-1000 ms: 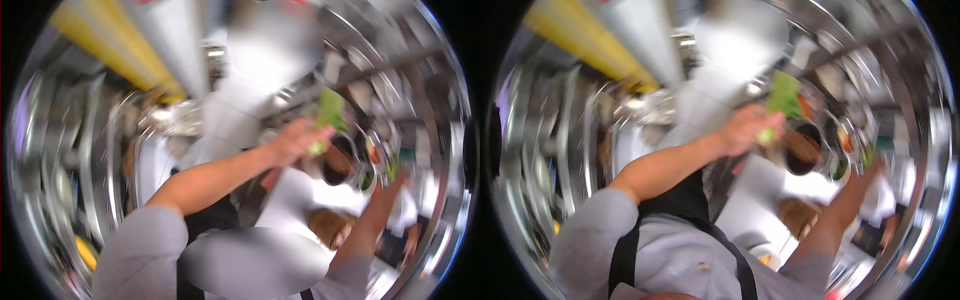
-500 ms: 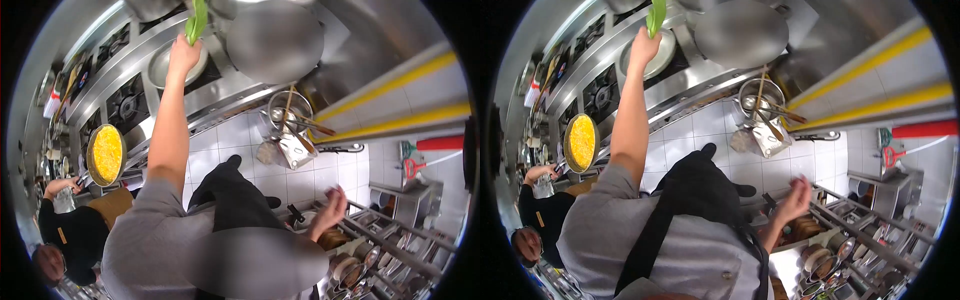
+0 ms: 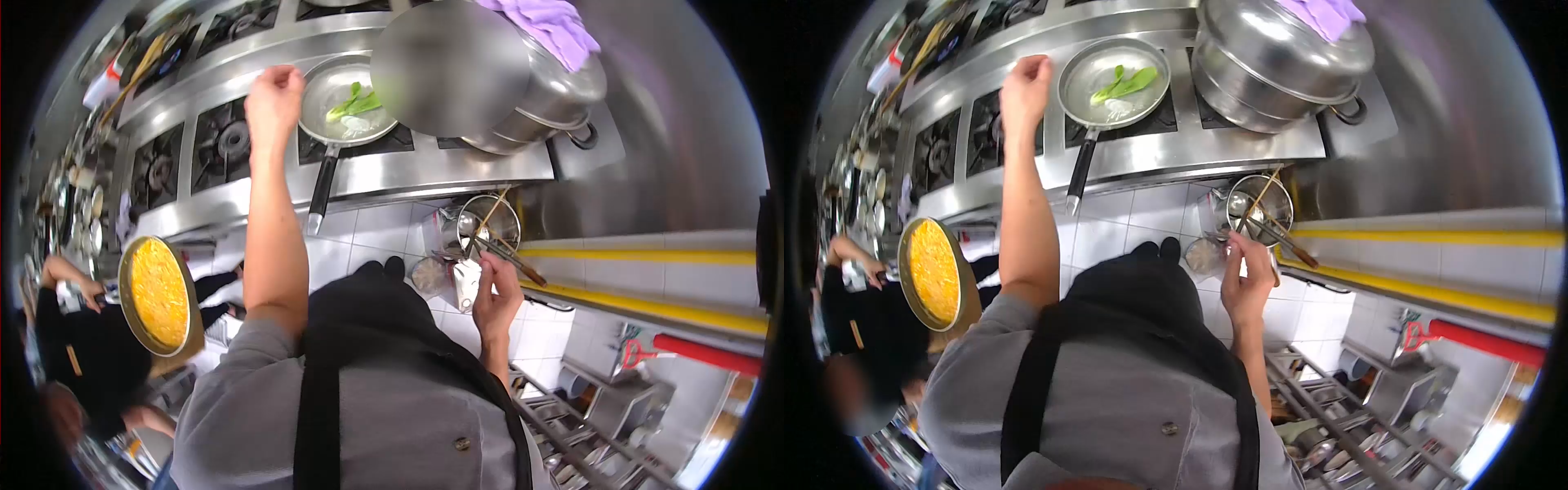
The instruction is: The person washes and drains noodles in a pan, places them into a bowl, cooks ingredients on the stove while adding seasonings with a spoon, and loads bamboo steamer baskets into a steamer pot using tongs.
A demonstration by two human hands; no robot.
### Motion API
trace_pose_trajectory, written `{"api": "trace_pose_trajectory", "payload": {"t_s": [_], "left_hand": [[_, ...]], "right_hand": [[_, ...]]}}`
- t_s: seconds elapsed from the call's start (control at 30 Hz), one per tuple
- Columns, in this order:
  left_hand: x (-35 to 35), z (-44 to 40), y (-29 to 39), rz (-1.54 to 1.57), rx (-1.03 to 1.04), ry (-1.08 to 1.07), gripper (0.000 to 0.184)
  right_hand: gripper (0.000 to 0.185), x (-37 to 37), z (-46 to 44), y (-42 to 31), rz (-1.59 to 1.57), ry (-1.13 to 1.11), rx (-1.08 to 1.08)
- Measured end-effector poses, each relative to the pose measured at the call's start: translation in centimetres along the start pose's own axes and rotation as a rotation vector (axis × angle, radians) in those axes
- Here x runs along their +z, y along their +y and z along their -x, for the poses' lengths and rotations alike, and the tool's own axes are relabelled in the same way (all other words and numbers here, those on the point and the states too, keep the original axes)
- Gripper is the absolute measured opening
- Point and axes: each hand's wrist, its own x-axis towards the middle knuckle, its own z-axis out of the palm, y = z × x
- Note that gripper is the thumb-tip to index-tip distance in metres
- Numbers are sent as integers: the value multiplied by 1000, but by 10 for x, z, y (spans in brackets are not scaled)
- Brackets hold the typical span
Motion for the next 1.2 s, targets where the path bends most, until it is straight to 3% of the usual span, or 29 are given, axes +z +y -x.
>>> {"api": "trace_pose_trajectory", "payload": {"t_s": [0.13,0.23,0.3,0.37,0.43,0.5,0.57,0.63,0.7,0.73,0.77,0.83,0.9,0.93,0.97,1.07,1.1,1.17,1.2], "left_hand": [[-50,35,-19,-74,-192,78,36],[-71,41,-19,-77,-285,106,42],[-78,36,-17,53,-254,229,46],[-90,27,-11,151,-300,324,47],[-98,13,-22,188,-276,386,48],[-111,-1,-37,261,-332,371,51],[-122,-22,-61,292,-354,401,50],[-136,-45,-96,262,-330,436,50],[-160,-65,-127,218,-388,500,51],[-172,-78,-153,190,-387,512,50],[-183,-93,-181,161,-423,541,50],[-211,-117,-227,122,-509,578,48],[-233,-136,-270,71,-581,574,47],[-240,-145,-285,96,-575,583,46],[-247,-155,-302,118,-570,592,44],[-259,-173,-341,37,-556,550,41],[-262,-177,-356,40,-566,526,40],[-273,-181,-365,-3,-566,507,42],[-280,-186,-374,158,-602,492,44]], "right_hand": [[18,7,-13,11,-174,-215,-25],[19,21,-39,9,-212,-377,-165],[19,35,-60,-5,-234,-408,-282],[18,54,-79,-26,-232,-482,-205],[16,87,-92,-34,-199,-557,-324],[16,126,-92,-62,-174,-748,-92],[34,184,-90,-44,-73,-958,192],[46,233,-83,-36,-145,-1063,471],[55,271,-69,-23,-248,-1042,551],[47,279,-74,-40,-210,-1038,619],[42,294,-71,-38,-370,-994,739],[26,302,-80,-73,-380,-902,739],[23,305,-82,-37,-239,-921,472],[22,297,-88,-68,-177,-898,732],[22,296,-84,-53,-99,-869,555],[29,277,-111,-120,179,-987,543],[42,277,-117,-114,706,-1018,276],[51,268,-138,-126,829,-1035,258],[47,274,-148,-126,741,-935,237]]}}
